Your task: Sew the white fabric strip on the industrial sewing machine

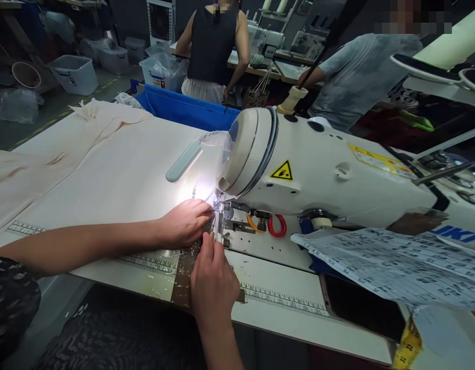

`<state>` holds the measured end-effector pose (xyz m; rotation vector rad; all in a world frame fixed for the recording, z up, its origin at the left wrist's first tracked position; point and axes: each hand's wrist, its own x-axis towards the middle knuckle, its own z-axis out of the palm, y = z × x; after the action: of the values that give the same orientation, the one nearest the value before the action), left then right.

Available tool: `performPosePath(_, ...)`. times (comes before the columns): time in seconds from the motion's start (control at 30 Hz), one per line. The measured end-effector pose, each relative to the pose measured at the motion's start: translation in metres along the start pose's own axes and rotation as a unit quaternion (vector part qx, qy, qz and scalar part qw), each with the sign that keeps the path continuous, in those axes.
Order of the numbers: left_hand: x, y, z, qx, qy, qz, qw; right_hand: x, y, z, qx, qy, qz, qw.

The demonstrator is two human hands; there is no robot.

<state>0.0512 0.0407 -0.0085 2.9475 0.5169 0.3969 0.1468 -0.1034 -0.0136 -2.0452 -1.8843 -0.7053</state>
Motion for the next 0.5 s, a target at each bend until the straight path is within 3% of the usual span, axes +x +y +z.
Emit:
performPosePath(0.17, 0.003, -0.008, -0.004, -0.007, -0.005, -0.007, 1.000, 0.004, -0.003, 0.001, -0.021, -0.020, 0.003, 1.000)
performPosePath(0.27, 0.003, -0.012, -0.007, 0.004, 0.000, -0.015, 1.000, -0.001, -0.001, -0.003, 0.019, -0.012, 0.003, 1.000)
performPosePath(0.4, 0.003, -0.018, -0.011, 0.013, 0.030, -0.033, 0.999, -0.017, 0.012, -0.014, 0.194, -0.004, 0.018, 0.981)
performPosePath(0.5, 0.004, -0.024, -0.013, -0.001, 0.057, -0.059, 0.997, -0.029, 0.028, -0.015, 0.315, -0.002, 0.116, 0.942)
